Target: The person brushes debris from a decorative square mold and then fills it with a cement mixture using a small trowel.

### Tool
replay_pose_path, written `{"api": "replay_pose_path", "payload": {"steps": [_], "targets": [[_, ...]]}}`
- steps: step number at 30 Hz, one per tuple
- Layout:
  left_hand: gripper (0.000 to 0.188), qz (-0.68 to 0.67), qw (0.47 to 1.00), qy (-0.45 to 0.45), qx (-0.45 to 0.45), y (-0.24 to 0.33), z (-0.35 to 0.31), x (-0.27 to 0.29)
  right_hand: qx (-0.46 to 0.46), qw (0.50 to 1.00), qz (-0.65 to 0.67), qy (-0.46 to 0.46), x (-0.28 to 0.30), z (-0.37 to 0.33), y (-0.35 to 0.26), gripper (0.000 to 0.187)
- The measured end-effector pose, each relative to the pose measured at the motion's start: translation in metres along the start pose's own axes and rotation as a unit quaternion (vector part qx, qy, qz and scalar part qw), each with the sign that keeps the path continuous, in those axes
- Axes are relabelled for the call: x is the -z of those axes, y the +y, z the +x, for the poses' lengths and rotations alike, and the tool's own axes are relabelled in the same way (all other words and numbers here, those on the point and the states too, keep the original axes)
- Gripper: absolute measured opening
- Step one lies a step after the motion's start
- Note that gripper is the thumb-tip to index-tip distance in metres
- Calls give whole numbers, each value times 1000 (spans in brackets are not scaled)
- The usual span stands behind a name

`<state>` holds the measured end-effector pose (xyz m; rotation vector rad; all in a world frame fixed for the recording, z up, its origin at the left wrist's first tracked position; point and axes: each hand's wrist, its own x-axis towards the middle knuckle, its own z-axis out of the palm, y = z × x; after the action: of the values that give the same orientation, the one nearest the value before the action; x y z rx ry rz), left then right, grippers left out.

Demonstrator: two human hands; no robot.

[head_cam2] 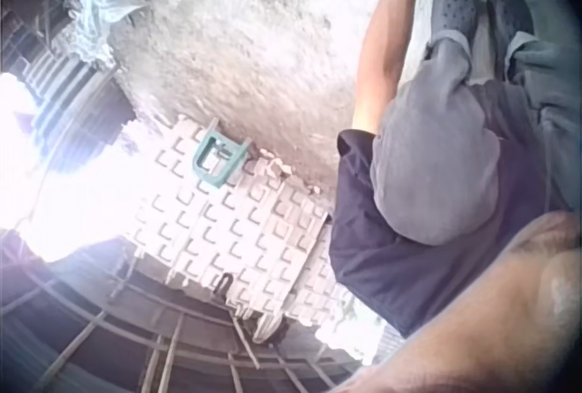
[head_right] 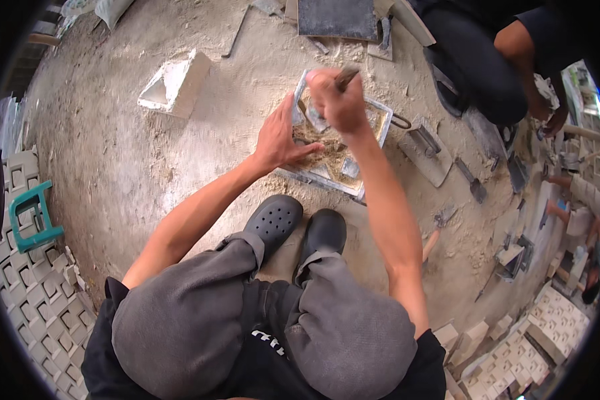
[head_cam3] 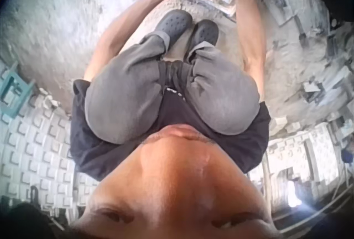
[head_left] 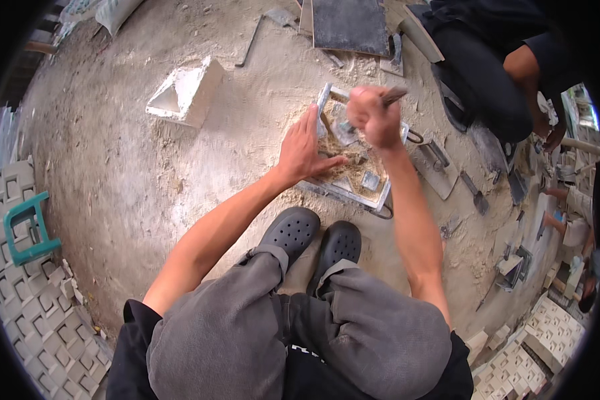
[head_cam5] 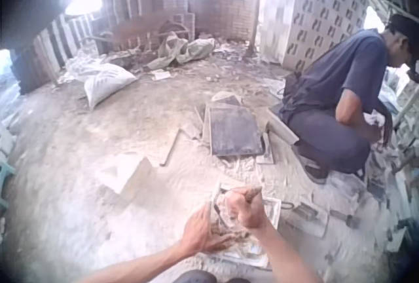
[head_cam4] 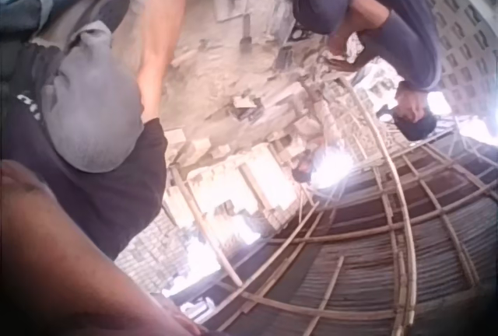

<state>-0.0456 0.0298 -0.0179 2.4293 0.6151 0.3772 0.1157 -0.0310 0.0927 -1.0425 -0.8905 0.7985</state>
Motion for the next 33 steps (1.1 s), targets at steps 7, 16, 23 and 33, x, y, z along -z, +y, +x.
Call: {"api": "replay_pose_path", "payload": {"steps": [7,16,23,33], "targets": [[145,3,999,25,-40,2,-2,-4,42,997,-13,65,-1,6,36,42],[150,-56,998,5,-6,-4,2,2,97,977,-21,190,-19,22,-29,44],[143,-195,980,-47,-11,-6,12,0,70,939,-169,291,-15,38,64,42],[144,-161,986,-28,5,-9,9,7,52,942,-54,328,-34,35,3,41]]}}
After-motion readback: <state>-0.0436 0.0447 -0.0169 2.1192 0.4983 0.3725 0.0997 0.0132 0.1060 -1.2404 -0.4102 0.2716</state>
